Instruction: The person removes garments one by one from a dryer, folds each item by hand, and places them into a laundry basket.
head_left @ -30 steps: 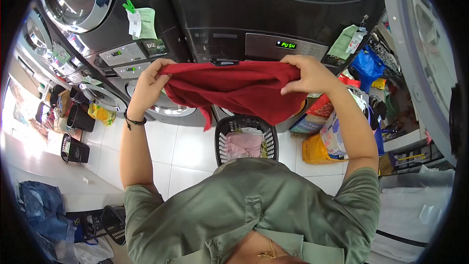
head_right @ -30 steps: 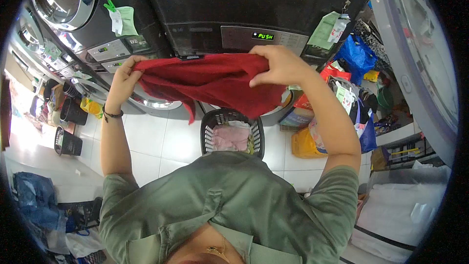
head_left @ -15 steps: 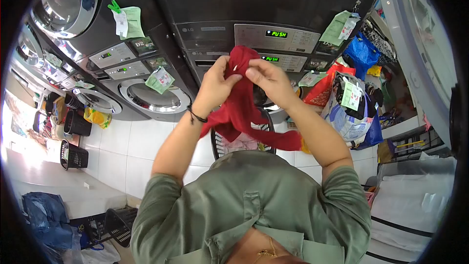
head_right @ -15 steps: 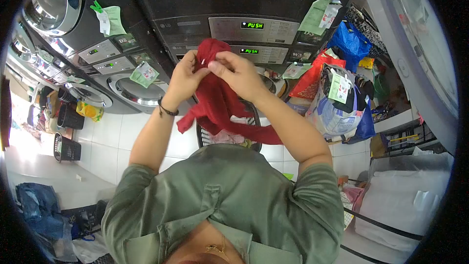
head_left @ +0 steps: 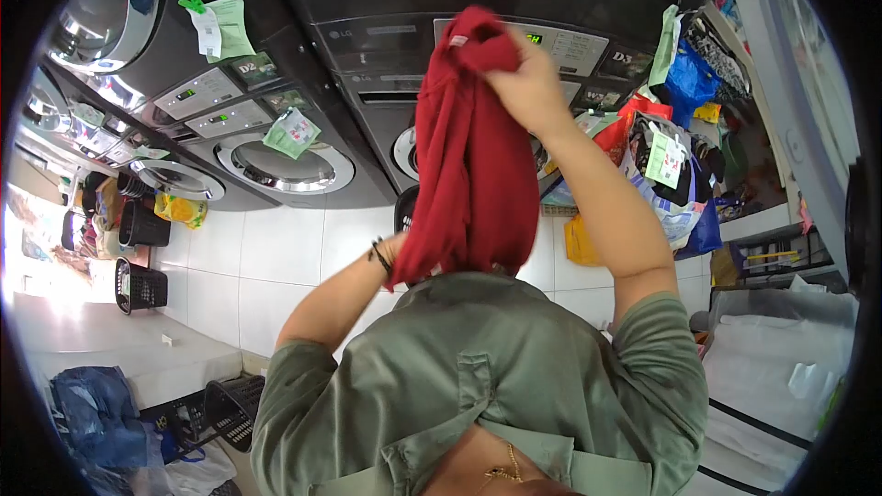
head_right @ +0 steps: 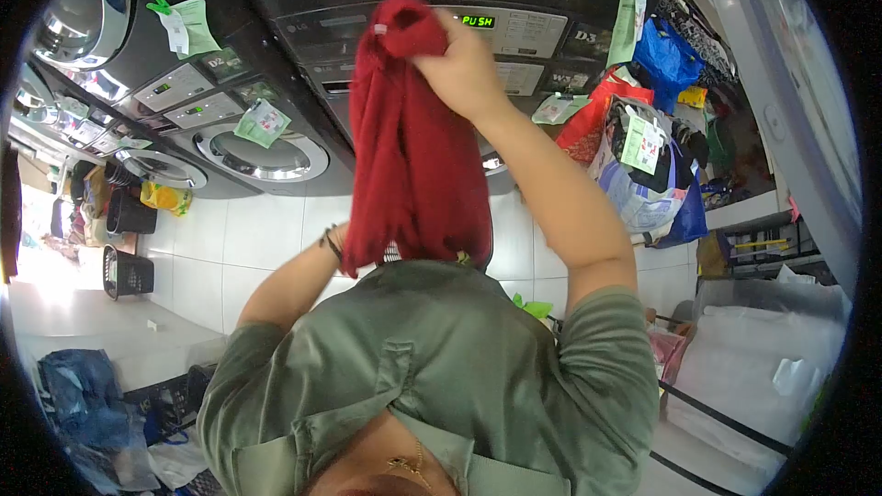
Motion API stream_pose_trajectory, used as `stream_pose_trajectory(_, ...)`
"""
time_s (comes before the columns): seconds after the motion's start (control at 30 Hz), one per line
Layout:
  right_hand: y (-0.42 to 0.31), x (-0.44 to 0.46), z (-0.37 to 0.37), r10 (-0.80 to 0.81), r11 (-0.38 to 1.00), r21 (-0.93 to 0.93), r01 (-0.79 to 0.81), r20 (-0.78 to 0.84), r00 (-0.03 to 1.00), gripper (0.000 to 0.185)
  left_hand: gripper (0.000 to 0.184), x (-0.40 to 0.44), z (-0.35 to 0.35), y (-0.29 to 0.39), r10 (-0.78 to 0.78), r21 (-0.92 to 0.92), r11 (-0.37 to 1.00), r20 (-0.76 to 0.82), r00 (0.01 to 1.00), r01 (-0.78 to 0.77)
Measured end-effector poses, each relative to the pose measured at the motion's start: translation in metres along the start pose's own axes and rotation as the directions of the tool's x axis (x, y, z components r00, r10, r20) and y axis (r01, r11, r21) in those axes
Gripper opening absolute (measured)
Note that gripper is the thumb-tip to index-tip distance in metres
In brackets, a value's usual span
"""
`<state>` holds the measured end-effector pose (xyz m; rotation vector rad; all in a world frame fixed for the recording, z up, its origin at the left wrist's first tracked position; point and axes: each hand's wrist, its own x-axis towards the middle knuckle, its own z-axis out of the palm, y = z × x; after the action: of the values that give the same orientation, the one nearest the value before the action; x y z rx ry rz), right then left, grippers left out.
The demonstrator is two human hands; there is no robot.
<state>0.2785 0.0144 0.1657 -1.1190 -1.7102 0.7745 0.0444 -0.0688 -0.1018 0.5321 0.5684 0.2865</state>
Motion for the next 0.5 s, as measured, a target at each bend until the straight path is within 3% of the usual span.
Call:
stream_pose_trajectory(0.03,0.028,-0.003,0.005,0.032,0.973,-0.228,-0.021,0.046,0.998,0.048,0.071,0.000,-0.006,-0.022,-0.177,-0.109,0.977,0.067,0.982,0.184)
stream_pose_trajectory(0.07,0.074,-0.019,0.018,0.034,0.946,-0.323,0.019,0.157,0.987,0.060,0.069,-0.011,0.006,-0.030,0.091,0.027,0.994,0.273,0.958,-0.102)
stream_pose_trajectory(0.1,0.109,-0.048,0.032,-0.064,0.814,-0.554,0.173,0.211,0.975,0.070,0.065,-0.026,0.044,-0.016,0.095,0.169,0.979,0.133,0.987,-0.117)
stream_pose_trajectory(0.13,0.115,-0.069,0.035,0.181,0.983,-0.134,-0.128,0.544,0.819,0.079,0.062,-0.036,0.076,-0.007,0.116,0.305,0.946,-0.011,0.993,-0.107)
stream_pose_trajectory(0.17,0.120,-0.089,0.039,0.333,0.881,-0.041,-0.471,0.761,0.556,0.089,0.061,-0.033,0.076,-0.007,0.158,0.282,0.951,-0.090,0.983,-0.127)
stream_pose_trajectory(0.2,0.125,-0.110,0.043,0.439,0.653,-0.144,-0.744,0.872,0.216,0.099,0.061,-0.031,0.074,-0.003,0.199,0.262,0.953,-0.172,0.965,-0.150)
stream_pose_trajectory(0.23,0.142,-0.134,0.055,0.448,0.748,-0.252,-0.614,0.874,0.187,0.093,0.057,-0.027,0.060,-0.004,0.109,0.184,0.981,-0.240,0.965,-0.065)
stream_pose_trajectory(0.27,0.149,-0.151,0.062,0.374,0.871,-0.214,-0.443,0.873,0.314,0.081,0.055,-0.025,0.059,-0.001,0.128,0.206,0.976,-0.266,0.955,-0.073)
stream_pose_trajectory(0.33,0.168,-0.167,0.079,0.430,0.887,-0.207,-0.414,0.700,0.571,0.068,0.051,-0.020,0.058,0.008,0.163,0.251,0.964,-0.315,0.935,-0.083)
stream_pose_trajectory(0.4,0.185,-0.163,0.084,0.337,0.941,-0.172,-0.291,0.532,0.777,0.060,0.049,-0.006,0.048,0.016,0.332,0.289,0.925,-0.300,0.894,-0.246)
stream_pose_trajectory(0.43,0.171,-0.153,0.081,0.403,0.908,-0.290,-0.301,0.410,0.818,0.058,0.042,-0.004,0.050,0.025,0.381,0.300,0.909,-0.325,0.866,-0.288)
stream_pose_trajectory(0.47,0.151,-0.141,0.075,0.420,0.903,-0.255,-0.346,0.352,0.837,0.060,0.041,-0.005,0.057,0.034,0.477,0.183,0.879,-0.294,0.828,-0.441)
stream_pose_trajectory(0.5,0.144,-0.135,0.074,0.329,0.933,-0.235,-0.271,0.258,0.908,0.059,0.044,-0.004,0.055,0.043,0.467,0.049,0.879,-0.296,0.833,-0.475)
